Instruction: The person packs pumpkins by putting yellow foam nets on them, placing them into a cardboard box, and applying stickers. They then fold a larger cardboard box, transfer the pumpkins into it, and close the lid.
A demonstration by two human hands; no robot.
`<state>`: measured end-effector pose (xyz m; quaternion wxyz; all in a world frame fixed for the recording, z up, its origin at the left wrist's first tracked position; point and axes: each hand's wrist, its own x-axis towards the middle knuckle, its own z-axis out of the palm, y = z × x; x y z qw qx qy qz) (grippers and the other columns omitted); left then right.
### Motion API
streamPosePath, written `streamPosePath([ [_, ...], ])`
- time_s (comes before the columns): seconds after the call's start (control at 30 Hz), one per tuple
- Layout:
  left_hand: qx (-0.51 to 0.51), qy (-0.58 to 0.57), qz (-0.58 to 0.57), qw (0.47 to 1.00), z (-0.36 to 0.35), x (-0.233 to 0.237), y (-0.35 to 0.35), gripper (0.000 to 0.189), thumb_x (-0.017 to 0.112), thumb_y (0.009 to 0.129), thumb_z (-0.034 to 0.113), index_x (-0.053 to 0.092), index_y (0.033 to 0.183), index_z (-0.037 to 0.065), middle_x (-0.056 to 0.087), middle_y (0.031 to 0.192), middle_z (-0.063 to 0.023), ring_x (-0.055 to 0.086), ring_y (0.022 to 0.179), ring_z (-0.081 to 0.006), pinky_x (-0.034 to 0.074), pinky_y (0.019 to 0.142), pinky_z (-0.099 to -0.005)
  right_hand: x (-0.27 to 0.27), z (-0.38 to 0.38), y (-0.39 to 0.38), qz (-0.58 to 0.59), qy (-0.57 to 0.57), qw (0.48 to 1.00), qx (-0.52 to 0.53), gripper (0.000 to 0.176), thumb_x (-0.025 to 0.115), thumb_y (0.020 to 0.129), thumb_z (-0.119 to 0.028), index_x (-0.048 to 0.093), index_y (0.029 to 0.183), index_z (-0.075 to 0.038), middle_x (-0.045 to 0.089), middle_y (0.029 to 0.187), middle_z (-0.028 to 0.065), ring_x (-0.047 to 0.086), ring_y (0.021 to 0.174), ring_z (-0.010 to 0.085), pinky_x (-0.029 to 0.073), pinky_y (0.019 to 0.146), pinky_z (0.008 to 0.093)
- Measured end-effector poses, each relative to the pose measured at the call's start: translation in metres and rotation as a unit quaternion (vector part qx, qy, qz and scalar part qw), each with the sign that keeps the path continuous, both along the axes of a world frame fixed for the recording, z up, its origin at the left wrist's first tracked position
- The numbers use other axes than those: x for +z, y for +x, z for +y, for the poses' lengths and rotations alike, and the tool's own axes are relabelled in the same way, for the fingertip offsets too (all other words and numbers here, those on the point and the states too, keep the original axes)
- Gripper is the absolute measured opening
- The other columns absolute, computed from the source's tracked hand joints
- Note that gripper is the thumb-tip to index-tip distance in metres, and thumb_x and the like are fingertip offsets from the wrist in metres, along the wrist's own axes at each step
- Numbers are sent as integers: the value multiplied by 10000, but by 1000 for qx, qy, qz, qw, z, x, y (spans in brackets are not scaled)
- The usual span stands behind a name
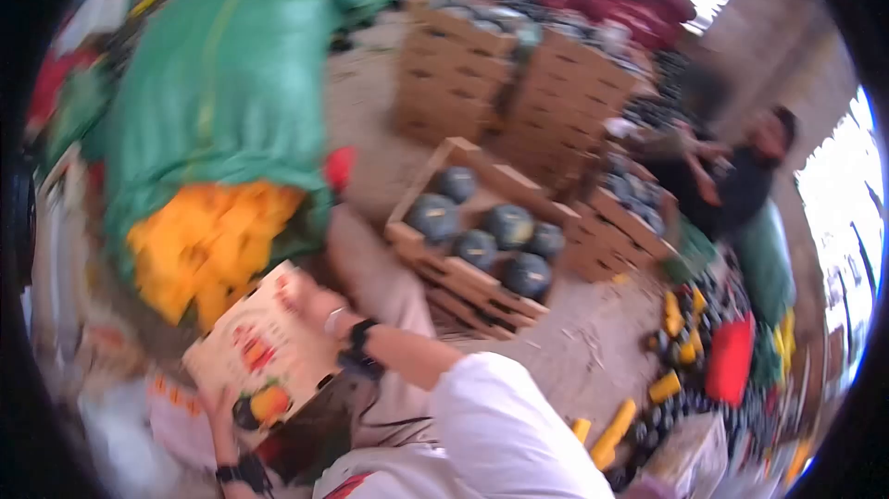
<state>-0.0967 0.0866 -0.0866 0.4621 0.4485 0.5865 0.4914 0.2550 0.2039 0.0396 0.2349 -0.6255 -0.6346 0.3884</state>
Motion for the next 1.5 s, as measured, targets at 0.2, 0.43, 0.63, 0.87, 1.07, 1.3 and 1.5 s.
streamPosePath([
  [0.2, -14, -189, 312, 931, 23, 119, -56, 504, 657, 791, 334, 525, 1145, 1, 633, 900, -104, 604, 842, -180, 482, 747, -304, -61, 1, 20, 54, -33, 998, 19, 496, 462, 870, -415, 469, 1216, -60, 607, 1015, 197, 607, 917, 318, 477, 777, 383],
  [0.43, 3, -125, 47, 991, 49, 102, -34, 623, 636, 809, 340, 395, 1273, 2, 563, 1064, -164, 579, 938, -249, 456, 824, -329, 74, -37, 89, -180, 354, 916, -47, 335, 584, 769, -43, 546, 1098, 5, 566, 1083, 199, 542, 1004, 333, 423, 886, 404],
  [0.63, 10, -136, 118, 984, 54, 30, -4, 696, 635, 784, 262, 296, 1308, -45, 487, 1179, -225, 481, 1116, -299, 395, 915, -383, 90, -44, 159, -491, 154, 837, -188, 466, 701, 677, -277, 527, 1027, -24, 577, 923, 153, 538, 921, 328, 400, 777, 429],
  [0.87, 26, 146, 455, 878, 35, 121, 73, 529, 623, 801, 201, 410, 1227, -29, 524, 1137, -187, 531, 1034, -285, 456, 833, -393, 91, -58, 169, -372, 260, 885, -103, 362, 718, 661, -184, 494, 924, -75, 597, 782, 110, 572, 771, 296, 442, 691, 392],
  [1.07, -225, -62, -184, 955, 33, 168, 244, 585, 665, 784, 219, 396, 1262, 13, 500, 1120, -112, 545, 946, -185, 510, 726, -309, 117, -106, 116, -249, 359, 897, 60, 229, 717, 624, -163, 516, 712, -96, 539, 629, 66, 554, 594, 276, 440, 572, 381],
  [1.3, -154, -212, -393, 882, 16, 150, 280, 697, 593, 741, 42, 267, 1355, 95, 500, 1098, -99, 589, 782, -197, 544, 578, -336, 155, -120, 154, -180, 288, 940, -22, 154, 688, 671, -73, 600, 797, -70, 581, 761, 103, 571, 721, 294, 464, 573, 384],
  [1.5, -94, -195, -409, 887, -3, 152, 273, 721, 572, 728, 14, 262, 1374, 94, 537, 1022, -102, 591, 649, -187, 540, 559, -329, 127, -117, 267, -179, -189, 959, -109, 240, 599, 826, -229, 541, 842, 2, 556, 613, 98, 566, 530, 210, 457, 484, 350],
])
